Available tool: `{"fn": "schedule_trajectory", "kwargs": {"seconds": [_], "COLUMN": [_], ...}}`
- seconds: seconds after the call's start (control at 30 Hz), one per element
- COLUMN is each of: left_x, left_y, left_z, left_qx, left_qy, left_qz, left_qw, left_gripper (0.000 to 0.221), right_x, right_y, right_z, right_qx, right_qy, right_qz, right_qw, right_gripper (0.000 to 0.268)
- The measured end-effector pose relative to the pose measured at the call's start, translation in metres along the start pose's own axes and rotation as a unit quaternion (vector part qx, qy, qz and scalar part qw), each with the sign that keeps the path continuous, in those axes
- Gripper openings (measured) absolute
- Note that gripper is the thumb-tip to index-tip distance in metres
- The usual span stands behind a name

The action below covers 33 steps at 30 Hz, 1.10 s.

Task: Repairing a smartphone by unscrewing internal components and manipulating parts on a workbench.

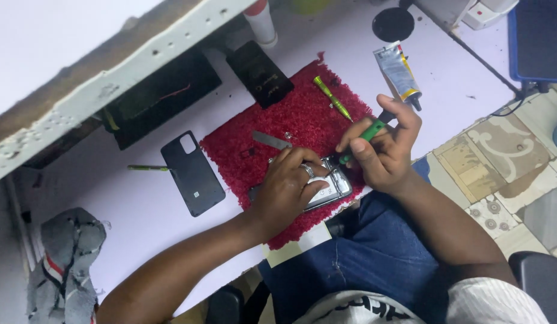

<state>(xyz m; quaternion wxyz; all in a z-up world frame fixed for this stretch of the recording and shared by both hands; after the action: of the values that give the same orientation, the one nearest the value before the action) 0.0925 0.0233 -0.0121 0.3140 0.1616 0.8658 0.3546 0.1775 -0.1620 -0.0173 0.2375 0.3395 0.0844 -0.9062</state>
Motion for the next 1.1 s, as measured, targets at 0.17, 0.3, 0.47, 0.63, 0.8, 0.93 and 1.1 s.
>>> {"fn": "schedule_trajectory", "kwargs": {"seconds": [0.17, 0.3, 0.47, 0.63, 0.8, 0.93, 1.1], "left_x": [0.001, -0.003, -0.005, -0.005, -0.004, -0.004, -0.004], "left_y": [-0.001, 0.002, 0.008, 0.010, 0.008, 0.007, 0.007], "left_z": [-0.001, -0.001, -0.012, -0.012, -0.010, -0.009, -0.009], "left_qx": [0.000, -0.009, 0.011, 0.015, 0.014, 0.006, 0.006], "left_qy": [0.013, -0.006, -0.020, -0.017, -0.024, -0.020, -0.014], "left_qz": [-0.001, -0.008, -0.066, -0.072, -0.065, -0.058, -0.055], "left_qw": [1.000, 1.000, 0.998, 0.997, 0.998, 0.998, 0.998], "left_gripper": [0.011, 0.011, 0.006, 0.008, 0.006, 0.006, 0.011], "right_x": [0.003, 0.003, 0.006, 0.003, 0.008, 0.011, 0.008], "right_y": [0.004, 0.000, 0.002, -0.002, 0.001, 0.003, 0.002], "right_z": [0.000, 0.009, 0.011, 0.015, 0.011, 0.007, 0.009], "right_qx": [0.002, 0.022, 0.050, 0.071, 0.061, 0.068, 0.062], "right_qy": [-0.001, -0.006, -0.003, -0.005, 0.005, 0.007, 0.011], "right_qz": [0.002, -0.025, -0.056, -0.021, -0.029, -0.036, -0.021], "right_qw": [1.000, 0.999, 0.997, 0.997, 0.998, 0.997, 0.998], "right_gripper": [0.062, 0.058, 0.053, 0.055, 0.057, 0.057, 0.060]}}
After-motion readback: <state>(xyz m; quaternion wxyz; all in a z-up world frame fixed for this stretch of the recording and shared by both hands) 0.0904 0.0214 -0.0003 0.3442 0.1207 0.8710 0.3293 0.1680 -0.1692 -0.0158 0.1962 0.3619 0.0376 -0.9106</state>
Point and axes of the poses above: each hand's wrist, its own x-axis away from the middle knuckle, its own y-axis out of the back of the hand, z = x × y, the point moved 4 cm from there along -x, towards the middle knuckle, and after that the axes turned 12 degrees about -y, right-handed, at the moved point
